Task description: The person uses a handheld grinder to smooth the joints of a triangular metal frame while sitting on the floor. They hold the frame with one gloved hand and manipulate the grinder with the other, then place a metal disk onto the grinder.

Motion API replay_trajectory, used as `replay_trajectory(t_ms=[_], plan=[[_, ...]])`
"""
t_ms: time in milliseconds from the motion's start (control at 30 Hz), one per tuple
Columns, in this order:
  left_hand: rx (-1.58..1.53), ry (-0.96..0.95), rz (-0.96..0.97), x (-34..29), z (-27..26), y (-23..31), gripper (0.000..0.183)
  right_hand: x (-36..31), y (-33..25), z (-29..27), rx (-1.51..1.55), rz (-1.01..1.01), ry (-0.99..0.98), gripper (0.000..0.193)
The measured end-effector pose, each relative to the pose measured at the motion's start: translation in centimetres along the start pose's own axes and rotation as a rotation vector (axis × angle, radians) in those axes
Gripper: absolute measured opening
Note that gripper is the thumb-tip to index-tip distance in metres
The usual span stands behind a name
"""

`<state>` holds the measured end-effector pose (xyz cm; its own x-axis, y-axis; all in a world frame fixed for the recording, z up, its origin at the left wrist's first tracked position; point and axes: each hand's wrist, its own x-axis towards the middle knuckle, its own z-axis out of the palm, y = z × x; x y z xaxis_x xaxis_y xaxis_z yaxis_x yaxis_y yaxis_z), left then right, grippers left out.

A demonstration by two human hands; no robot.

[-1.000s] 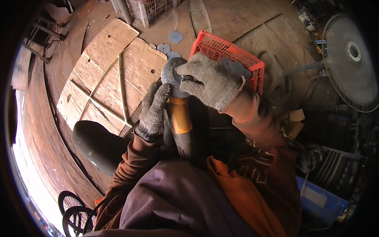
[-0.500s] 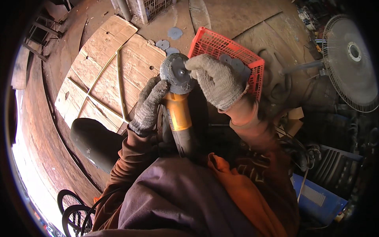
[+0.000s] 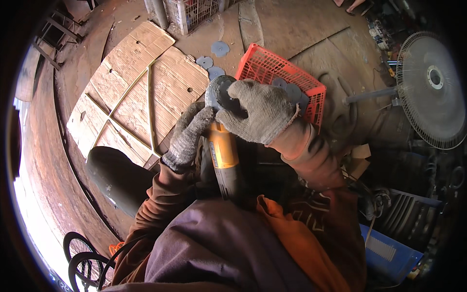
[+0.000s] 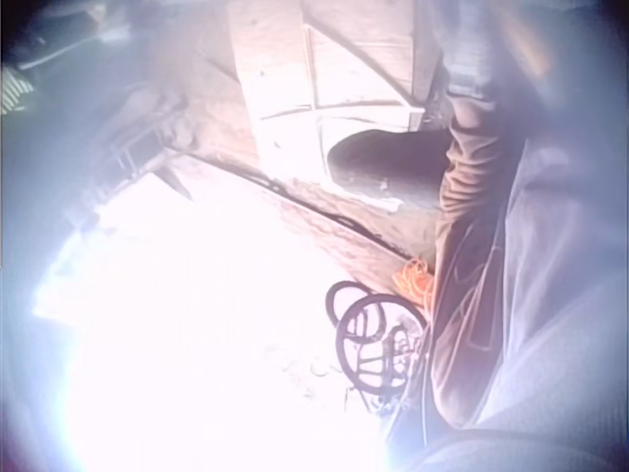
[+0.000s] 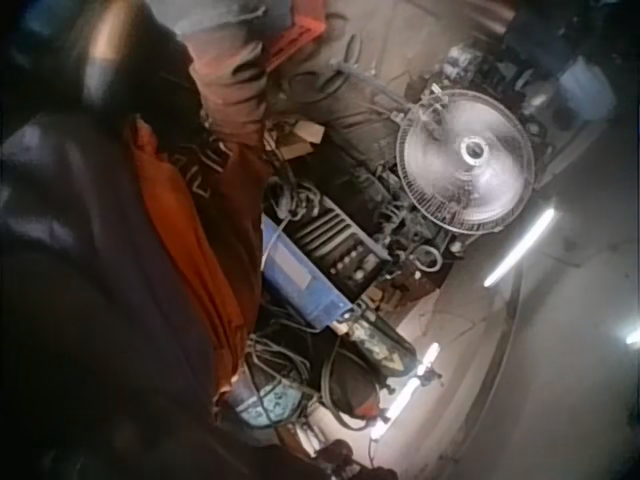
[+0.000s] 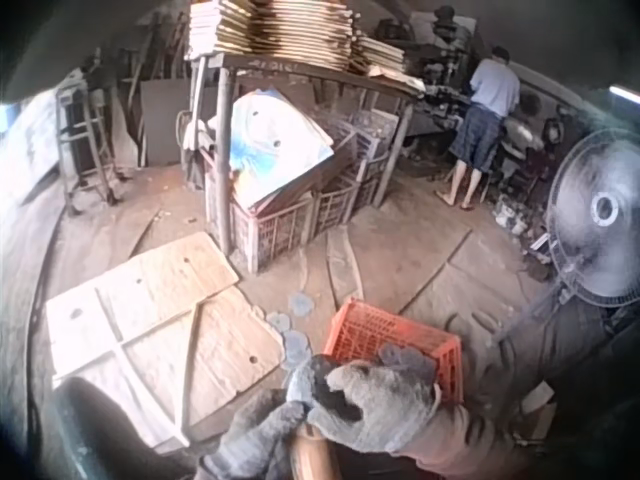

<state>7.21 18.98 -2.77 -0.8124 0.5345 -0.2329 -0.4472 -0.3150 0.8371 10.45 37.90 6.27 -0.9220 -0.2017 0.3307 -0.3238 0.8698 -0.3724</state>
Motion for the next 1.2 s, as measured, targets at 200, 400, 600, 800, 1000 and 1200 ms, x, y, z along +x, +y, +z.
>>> replay_trajectory(t_ms=[200,400,600,800,1000,1200], plan=[[-0.018,0.005,-0.018,-0.4,0.7,1.0,0.029,-0.2,0.5,0.1,-0.242,-0.105,0.060,0.019],[-0.162,-0.017,-0.041,0.1,-0.1,-0.4,0.030,-0.8,1.0,1.0,-0.083,-0.040,0.114,0.018],[-0.197,-0.067,-0.006,0.1,-0.6,-0.2,0.031,-0.5,0.7,1.5,-0.018,-0.073,0.186,0.016],[-0.326,-0.161,-0.041,0.4,-1.9,0.0,0.030,-0.4,0.6,1.9,0.021,-0.106,0.182,0.015],[-0.043,-0.116,-0.023,0.7,-2.0,0.0,0.030,-0.7,0.7,1.4,-0.025,-0.068,0.138,0.019],[-0.239,-0.069,0.038,0.2,-1.1,0.0,0.032,-0.6,0.1,1.2,0.007,-0.097,0.119,0.023]])
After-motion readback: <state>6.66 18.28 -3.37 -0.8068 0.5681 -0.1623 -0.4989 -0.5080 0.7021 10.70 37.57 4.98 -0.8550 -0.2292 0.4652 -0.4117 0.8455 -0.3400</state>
